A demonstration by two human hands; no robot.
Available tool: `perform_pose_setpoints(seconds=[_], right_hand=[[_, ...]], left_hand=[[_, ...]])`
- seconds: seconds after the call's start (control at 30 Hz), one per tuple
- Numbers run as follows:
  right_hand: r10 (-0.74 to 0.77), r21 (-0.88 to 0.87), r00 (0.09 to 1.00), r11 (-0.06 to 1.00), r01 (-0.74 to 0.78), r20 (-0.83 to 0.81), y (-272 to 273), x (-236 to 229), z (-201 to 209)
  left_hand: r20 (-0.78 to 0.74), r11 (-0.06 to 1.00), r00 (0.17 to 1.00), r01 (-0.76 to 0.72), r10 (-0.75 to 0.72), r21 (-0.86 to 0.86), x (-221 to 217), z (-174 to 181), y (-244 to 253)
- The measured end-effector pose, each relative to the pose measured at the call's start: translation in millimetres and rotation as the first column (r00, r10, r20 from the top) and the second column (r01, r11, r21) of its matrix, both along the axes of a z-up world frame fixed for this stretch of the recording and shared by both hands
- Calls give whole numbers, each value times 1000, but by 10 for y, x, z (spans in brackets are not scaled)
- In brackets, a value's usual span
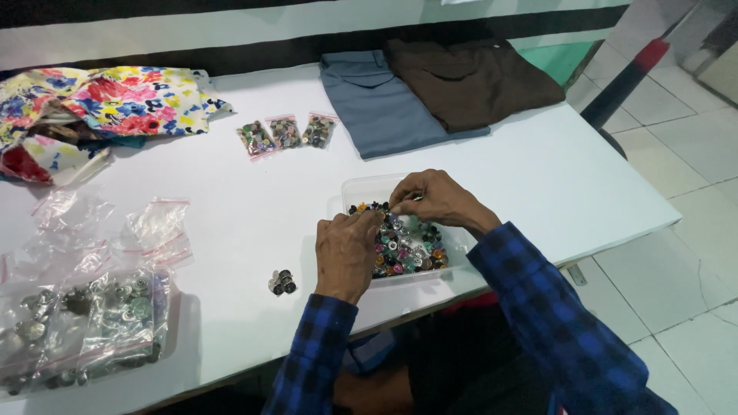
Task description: Sorting decorative buttons from a bulk container and placing them into small plastic bags for packaging.
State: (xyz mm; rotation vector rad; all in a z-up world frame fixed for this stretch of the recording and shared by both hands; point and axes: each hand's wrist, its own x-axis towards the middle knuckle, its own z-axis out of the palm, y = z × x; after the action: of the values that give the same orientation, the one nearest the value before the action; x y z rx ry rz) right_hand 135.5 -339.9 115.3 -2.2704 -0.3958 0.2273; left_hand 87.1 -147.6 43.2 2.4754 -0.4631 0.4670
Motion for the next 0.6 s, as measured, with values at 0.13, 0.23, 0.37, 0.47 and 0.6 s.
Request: perform_pose_setpoints(seconds=[0.13, 0.23, 0.37, 0.47, 0.6], right_hand=[[0, 112, 999, 994, 4, -39, -38, 39, -85], [13, 125, 999, 992, -8, -39, -44, 56, -99], [-8, 193, 998, 981, 19, -61, -53, 62, -131], [2, 169, 1000, 986, 3, -29, -39, 43, -89], [7, 114, 1000, 993, -7, 4, -38, 25, -131]], left_hand=[[-3, 1000, 1000, -2, 2, 22, -9, 9, 7], [-7, 999, 1000, -12, 12, 40, 2, -5, 4], [-23, 999, 1000, -19, 20, 35, -8, -1, -2], [-21, 999, 1000, -20, 21, 39, 1, 6, -13], [-23, 997, 1000, -19, 21, 76, -20, -13, -4]])
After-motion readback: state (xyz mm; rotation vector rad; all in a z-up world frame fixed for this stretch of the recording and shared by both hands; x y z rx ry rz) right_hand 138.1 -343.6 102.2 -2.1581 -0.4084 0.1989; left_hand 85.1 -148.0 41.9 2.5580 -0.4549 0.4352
